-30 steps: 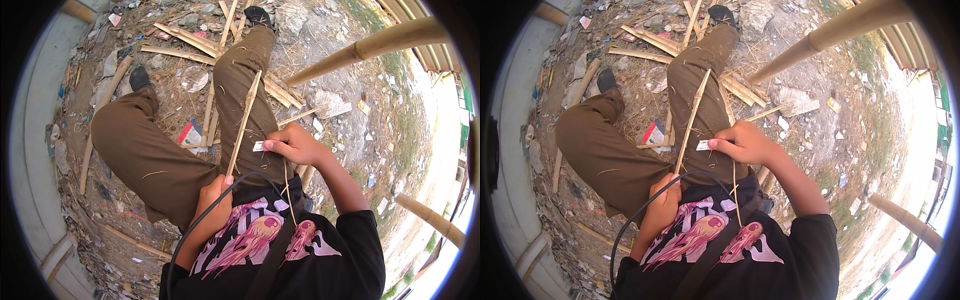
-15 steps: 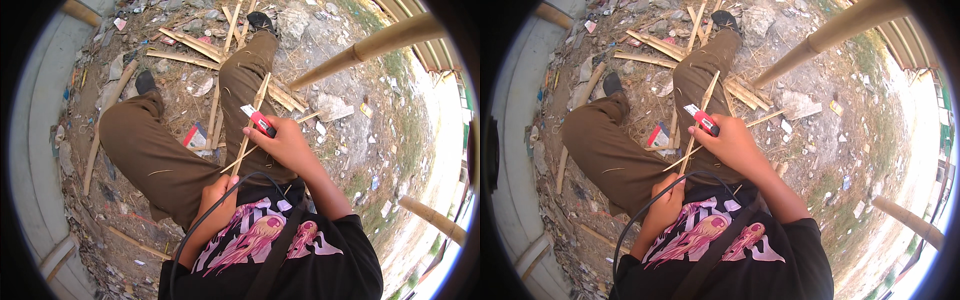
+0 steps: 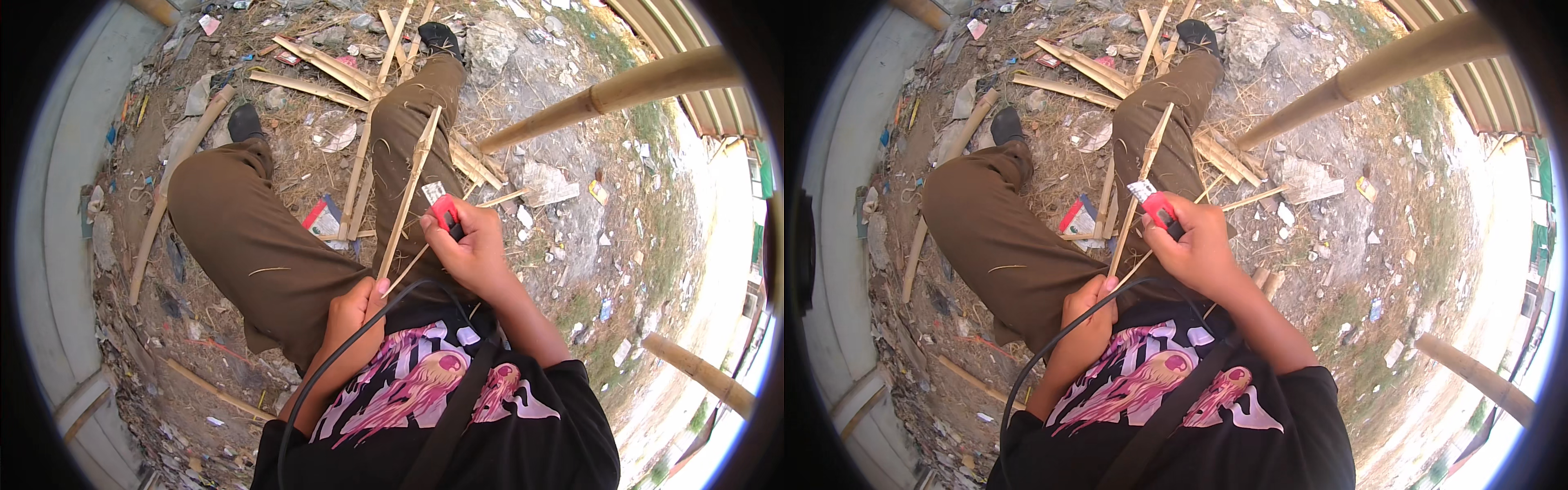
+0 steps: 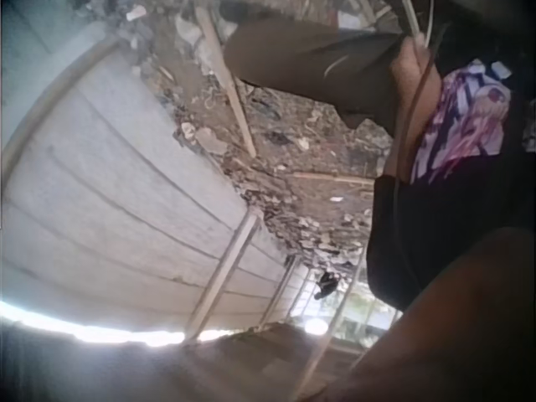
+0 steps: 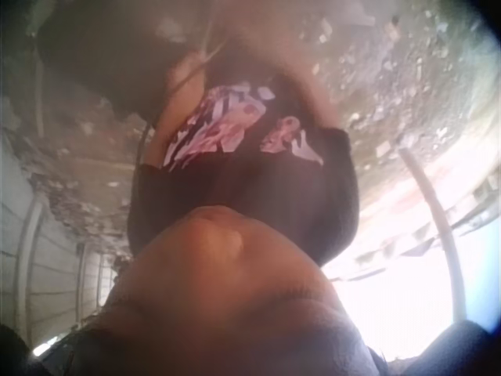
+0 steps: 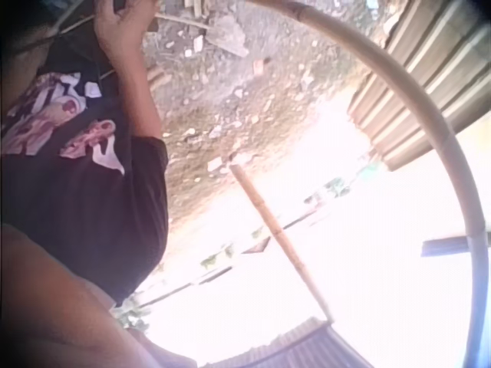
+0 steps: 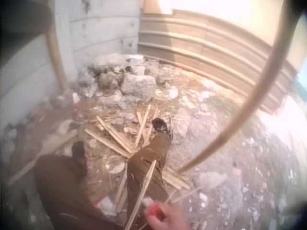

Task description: The person sits on the ground and uses a red utility knife to shave and smooth a long bamboo stick. They hold the stick with their left hand and repeatedly scrape along its length with the knife in their right hand, removing thin strips of bamboo.

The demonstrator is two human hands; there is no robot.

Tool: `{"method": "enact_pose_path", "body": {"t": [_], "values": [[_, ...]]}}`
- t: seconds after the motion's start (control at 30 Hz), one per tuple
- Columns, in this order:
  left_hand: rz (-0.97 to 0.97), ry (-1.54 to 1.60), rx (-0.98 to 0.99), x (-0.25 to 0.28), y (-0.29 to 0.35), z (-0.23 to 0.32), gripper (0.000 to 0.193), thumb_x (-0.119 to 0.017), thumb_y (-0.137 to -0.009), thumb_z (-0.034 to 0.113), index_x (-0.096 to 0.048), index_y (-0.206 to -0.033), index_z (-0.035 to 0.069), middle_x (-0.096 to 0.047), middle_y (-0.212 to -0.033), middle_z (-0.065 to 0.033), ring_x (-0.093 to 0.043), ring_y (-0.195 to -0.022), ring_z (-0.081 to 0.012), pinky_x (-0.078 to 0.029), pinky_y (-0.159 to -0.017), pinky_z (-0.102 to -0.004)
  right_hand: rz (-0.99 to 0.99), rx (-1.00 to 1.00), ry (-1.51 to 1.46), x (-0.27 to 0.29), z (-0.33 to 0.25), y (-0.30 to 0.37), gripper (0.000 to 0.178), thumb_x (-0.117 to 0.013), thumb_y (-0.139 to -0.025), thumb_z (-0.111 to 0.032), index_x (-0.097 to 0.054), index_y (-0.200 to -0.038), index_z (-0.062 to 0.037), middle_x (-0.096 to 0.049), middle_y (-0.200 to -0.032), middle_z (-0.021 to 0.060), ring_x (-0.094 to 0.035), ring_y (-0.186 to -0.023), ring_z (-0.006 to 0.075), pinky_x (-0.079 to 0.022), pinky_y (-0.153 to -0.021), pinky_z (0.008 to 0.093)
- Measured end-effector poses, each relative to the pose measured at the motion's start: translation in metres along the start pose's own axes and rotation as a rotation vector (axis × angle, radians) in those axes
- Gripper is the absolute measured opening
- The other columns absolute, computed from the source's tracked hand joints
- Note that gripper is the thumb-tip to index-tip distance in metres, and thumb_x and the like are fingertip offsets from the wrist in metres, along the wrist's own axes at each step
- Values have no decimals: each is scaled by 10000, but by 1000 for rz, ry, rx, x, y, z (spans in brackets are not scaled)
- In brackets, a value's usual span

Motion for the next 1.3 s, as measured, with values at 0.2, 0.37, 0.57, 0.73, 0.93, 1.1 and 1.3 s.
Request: {"method": "enact_pose_path", "body": {"t": [0.2, 0.37, 0.57, 0.73, 0.93, 1.1, 1.3], "values": [[-13, 75, 52, -1, -2, -14, 466, -506, -1140, 311, -474, -762, 40, -445, -592, 9, -365, -558, -69, -331, -515, -310, 108, -78, -1124, 91, 7, -2, 182, -553, -1021, -163, -563, -875, -54, -285, -506, -80, -238, -350, 47, -244, -352, 252], [-94, 352, 110, -10, 3, -9, 411, -517, -1139, 320, -494, -797, 92, -417, -608, 63, -346, -540, -29, -296, -491, -235, 415, -340, 706, 161, 11, -2, 1061, -897, -818, -501, -379, -1552, 65, -550, -752, 32, -550, -659, 168, -446, -593, 334], [-372, 556, 274, -25, 7, 0, 263, -502, -1141, 348, -483, -1055, 101, -384, -644, 65, -343, -523, -23, -297, -463, -201, 162, -221, 228, 81, 21, 10, 434, -450, -1143, -385, -575, -1086, 27, -595, -839, 176, -583, -777, 287, -462, -745, 407], [-428, 455, 249, -20, 8, 23, 378, -413, -1150, 458, -453, -1002, 112, -359, -636, 58, -338, -500, -31, -287, -449, -208, -180, -54, 197, 9, -11, 26, 328, -602, -1066, -362, -600, -1112, -37, -672, -843, 210, -685, -775, 425, -503, -664, 488], [-443, 501, 248, -39, 8, 34, 484, -367, -1145, 523, -402, -856, 135, -318, -606, 57, -302, -467, -41, -249, -422, -227, -48, 298, 337, 8, -41, 46, 285, -686, -1008, -349, -661, -1048, -68, -678, -723, 152, -695, -639, 363, -516, -554, 451], [-413, 550, 174, -42, 14, 25, 427, -406, -1161, 416, -413, -863, 110, -313, -622, 54, -287, -495, -40, -239, -439, -242, -58, 106, 517, 39, -21, 33, 311, -677, -1006, -378, -657, -972, -70, -669, -671, 142, -674, -585, 363, -501, -524, 456], [-300, 249, -17, -29, 19, 49, 310, -411, -1157, 255, -435, -903, 79, -332, -670, 46, -299, -591, -48, -266, -513, -256, -88, 18, 474, 21, -14, 51, 295, -590, -1056, -338, -627, -983, -55, -647, -665, 161, -665, -605, 397, -495, -546, 478]]}}
Point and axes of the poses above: each hand's wrist, its own y-axis away from the middle knuckle, its own x-axis out of the back of the hand, z = x × y, the point moved 10 cm from there along -y, towards the middle knuckle
